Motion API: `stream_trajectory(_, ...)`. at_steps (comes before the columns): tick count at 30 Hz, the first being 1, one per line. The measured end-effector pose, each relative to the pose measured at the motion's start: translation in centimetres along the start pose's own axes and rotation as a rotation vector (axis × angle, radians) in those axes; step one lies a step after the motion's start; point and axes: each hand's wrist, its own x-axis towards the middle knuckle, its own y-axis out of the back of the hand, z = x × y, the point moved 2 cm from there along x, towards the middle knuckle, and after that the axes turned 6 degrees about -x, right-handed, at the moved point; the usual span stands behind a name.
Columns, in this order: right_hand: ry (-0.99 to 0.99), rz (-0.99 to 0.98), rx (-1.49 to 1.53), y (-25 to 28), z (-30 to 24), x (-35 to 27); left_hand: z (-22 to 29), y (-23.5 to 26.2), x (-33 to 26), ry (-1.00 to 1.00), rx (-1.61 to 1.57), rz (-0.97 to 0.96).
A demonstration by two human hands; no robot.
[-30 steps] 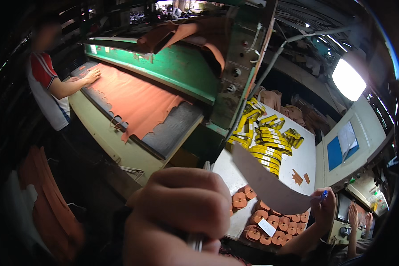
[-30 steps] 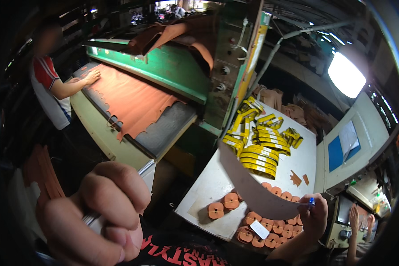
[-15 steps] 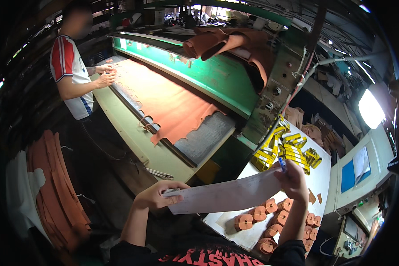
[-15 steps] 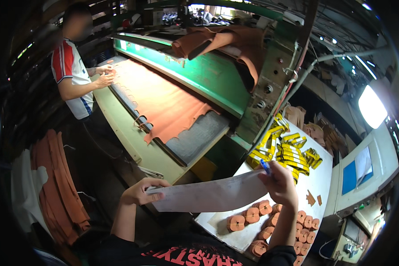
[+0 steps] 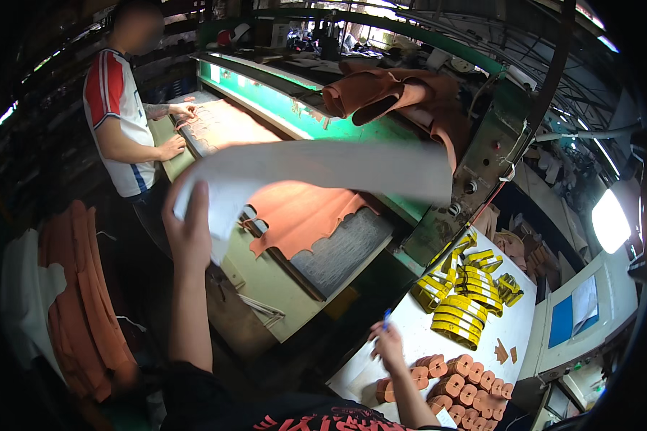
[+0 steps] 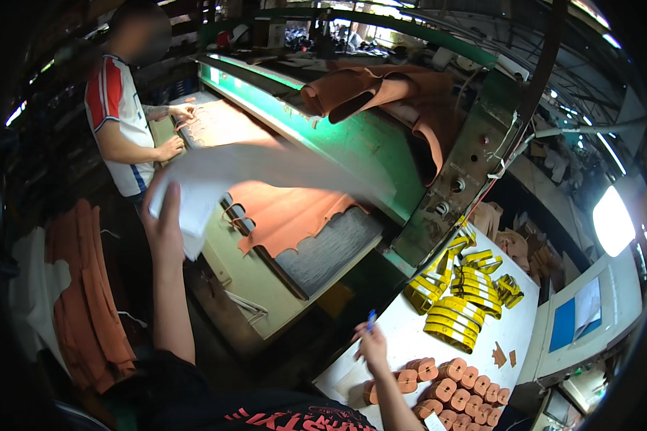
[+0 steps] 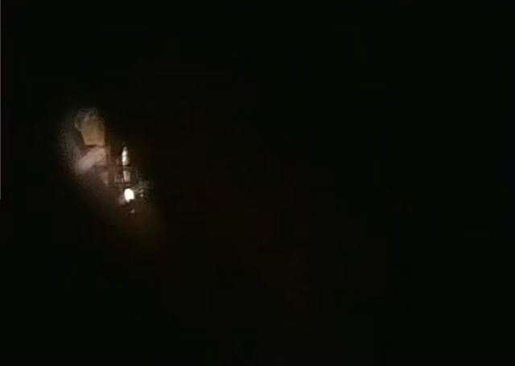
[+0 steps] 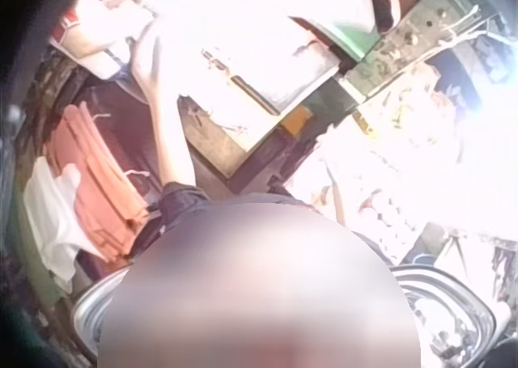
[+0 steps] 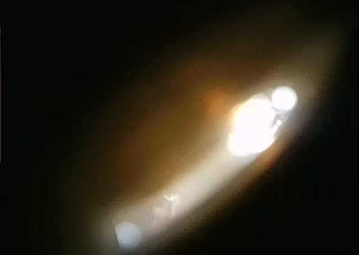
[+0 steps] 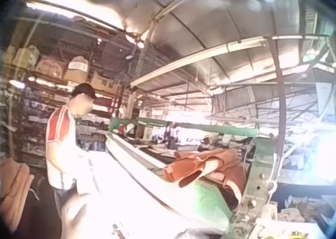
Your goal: The person arranges small orange rectangular parts on a table, then writes on a white label with a blue pen and places it on the parts. They also handle a larger white sheet of paper and continue writing on the label.
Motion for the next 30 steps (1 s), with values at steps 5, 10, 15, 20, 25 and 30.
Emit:
stream_trajectory(5,-0.268,-0.087,-0.218,-2.6,9.7,-2.7,-1.5,-7.7,12.6,0.101,-0.231,0.077)
stream_trajectory(10,-0.329,-0.055,-0.287,-3.9,9.3,-1.6,-8.2,-16.0,24.5,0.267,-0.350,-0.054)
stream_trajectory(15,-0.322,-0.087,-0.247,-3.2,10.8,-0.9,-14.0,-20.9,30.3,0.548,-0.063,0.107)
stream_trajectory(20,-0.403,-0.069,-0.237,-2.8,10.0,-1.8,-15.7,-25.4,30.0,0.445,0.346,0.121)
stream_trajectory(25,-0.404,-0.162,-0.221,-4.3,10.1,-1.1,-18.5,-22.8,34.4,0.282,0.376,0.029)
stream_trajectory(30,-0.364,-0.139,-0.270,-3.3,12.1,-1.4,-18.6,-25.5,32.4,0.305,0.633,-0.324)
